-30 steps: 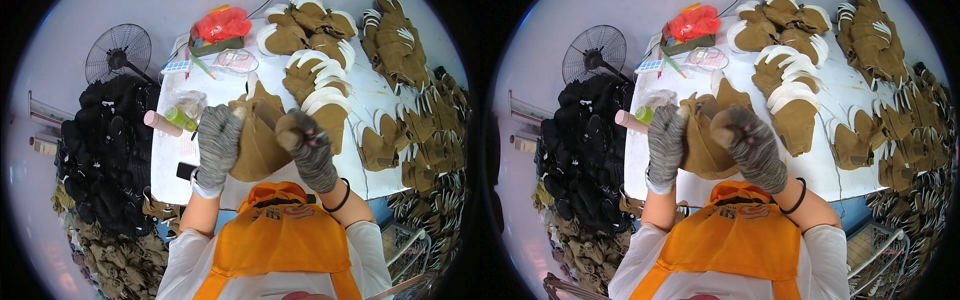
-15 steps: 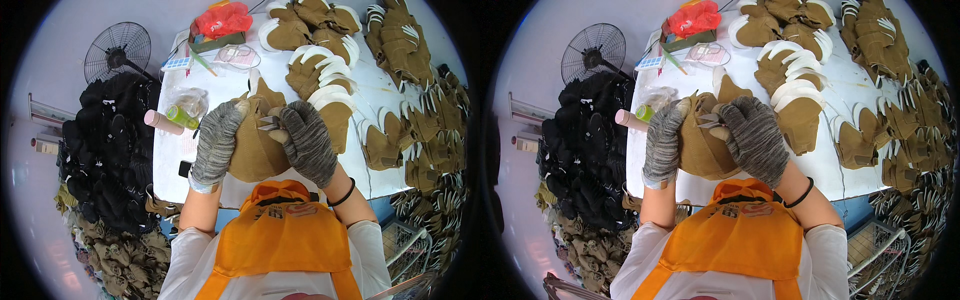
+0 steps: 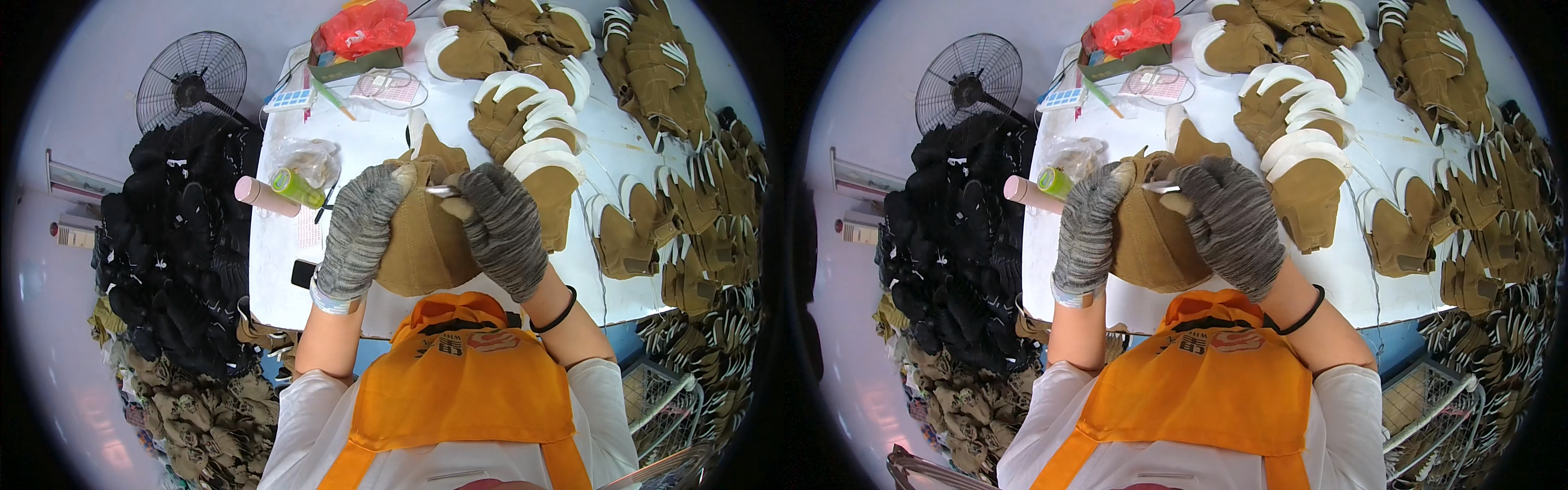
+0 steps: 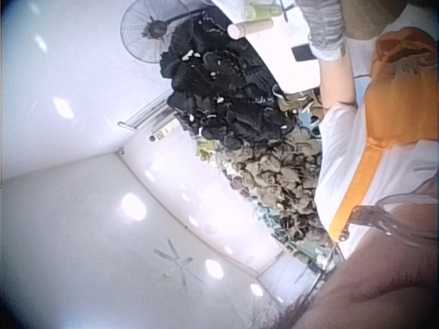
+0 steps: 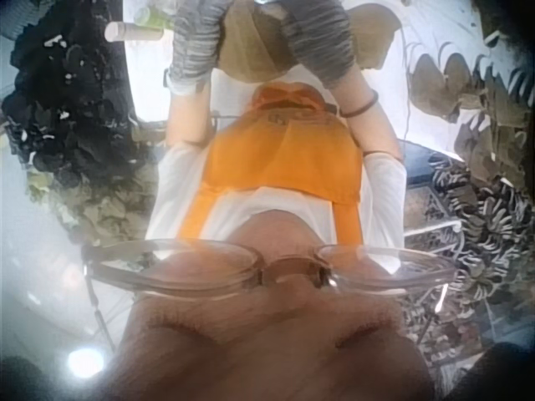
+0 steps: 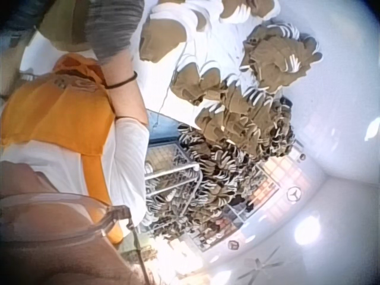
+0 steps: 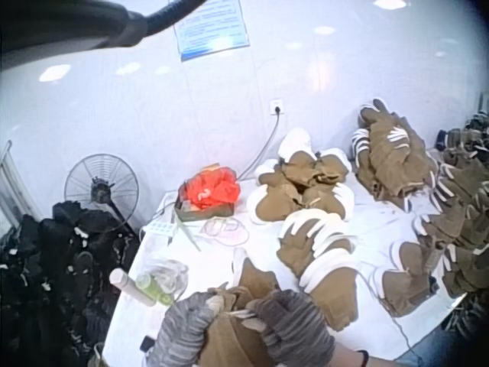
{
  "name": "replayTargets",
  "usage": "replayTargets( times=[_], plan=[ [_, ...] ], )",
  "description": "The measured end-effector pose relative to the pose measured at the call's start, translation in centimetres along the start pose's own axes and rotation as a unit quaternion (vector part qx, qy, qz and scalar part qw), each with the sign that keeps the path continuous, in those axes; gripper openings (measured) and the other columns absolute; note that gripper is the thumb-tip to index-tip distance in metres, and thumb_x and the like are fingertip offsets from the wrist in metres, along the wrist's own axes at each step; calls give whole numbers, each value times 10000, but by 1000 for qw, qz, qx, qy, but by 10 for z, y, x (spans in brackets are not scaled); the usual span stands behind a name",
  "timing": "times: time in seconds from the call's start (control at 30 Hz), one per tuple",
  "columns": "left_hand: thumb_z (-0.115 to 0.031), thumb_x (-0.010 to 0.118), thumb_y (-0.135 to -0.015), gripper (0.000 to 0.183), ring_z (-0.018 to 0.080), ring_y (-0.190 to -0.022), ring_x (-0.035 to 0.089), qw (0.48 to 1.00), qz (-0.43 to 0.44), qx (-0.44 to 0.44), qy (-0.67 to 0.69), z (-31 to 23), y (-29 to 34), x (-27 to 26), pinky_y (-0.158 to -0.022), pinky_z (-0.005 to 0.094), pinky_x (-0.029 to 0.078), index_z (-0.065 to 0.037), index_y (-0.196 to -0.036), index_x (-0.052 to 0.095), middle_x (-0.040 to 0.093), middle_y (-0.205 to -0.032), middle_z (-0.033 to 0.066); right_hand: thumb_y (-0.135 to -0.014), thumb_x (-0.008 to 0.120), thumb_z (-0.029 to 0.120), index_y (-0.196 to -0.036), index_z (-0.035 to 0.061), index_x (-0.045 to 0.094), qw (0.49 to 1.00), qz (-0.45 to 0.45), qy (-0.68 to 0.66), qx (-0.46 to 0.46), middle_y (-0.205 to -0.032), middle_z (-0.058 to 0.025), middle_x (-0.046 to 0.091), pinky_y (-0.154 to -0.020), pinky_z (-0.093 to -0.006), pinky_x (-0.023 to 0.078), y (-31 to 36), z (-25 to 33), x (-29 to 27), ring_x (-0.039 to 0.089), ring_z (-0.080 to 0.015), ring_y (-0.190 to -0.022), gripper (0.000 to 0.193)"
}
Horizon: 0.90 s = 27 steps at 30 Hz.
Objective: The person picks up and organizes various tan shoe components, picking them up from a pile and stacking them together.
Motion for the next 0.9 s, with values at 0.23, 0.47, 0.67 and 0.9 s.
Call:
replayTargets(
  times=[0.23, 0.47, 0.67, 0.9],
  plan=[
    [-231, 645, -841, 197, 182, -799, 550, 927, 51, 213, -305, -31, 12, 12, -741, 328, 427, -72, -956, 655, 620, -871, 60, -894, 600, 309, -1080, 22, 557, 904, -74, -333, 258, -895, -36, 576, -703, -246, 460, 20, -39, -6, 530, -121, -752, 345],
    [-193, 687, -724, 192, 208, -772, 597, 758, 198, 400, -477, -4, 67, 67, -689, 372, 437, -182, -914, 715, 661, -846, 6, -898, 604, 292, -1139, 14, 565, 898, 2, -301, 321, -935, -46, 595, -746, -220, 466, 46, -76, 4, 541, -126, -819, 370],
    [-224, 715, -702, 146, 202, -721, 615, 793, 202, 337, -466, 7, 79, 63, -614, 352, 432, -190, -843, 729, 668, -807, 17, -810, 694, 216, -1061, 23, 605, 961, 109, -192, 167, -1000, -72, 613, -757, -279, 483, 31, -44, 17, 558, -135, -888, 329],
    [-163, 797, -603, 214, 193, -805, 508, 738, -63, 444, -505, -18, 126, 10, -731, 331, 399, -180, -747, 639, 507, -845, -8, -873, 632, 208, -1025, 10, 629, 830, 94, -411, 365, -882, -43, 645, -729, -228, 499, 54, -57, 63, 588, -96, -789, 250]
  ],
)
Point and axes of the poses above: each hand's wrist, its own y-axis away from the middle knuckle, its own x-axis out of the palm, z = x × y, the point moved 10 cm from there along -y, towards the middle knuckle
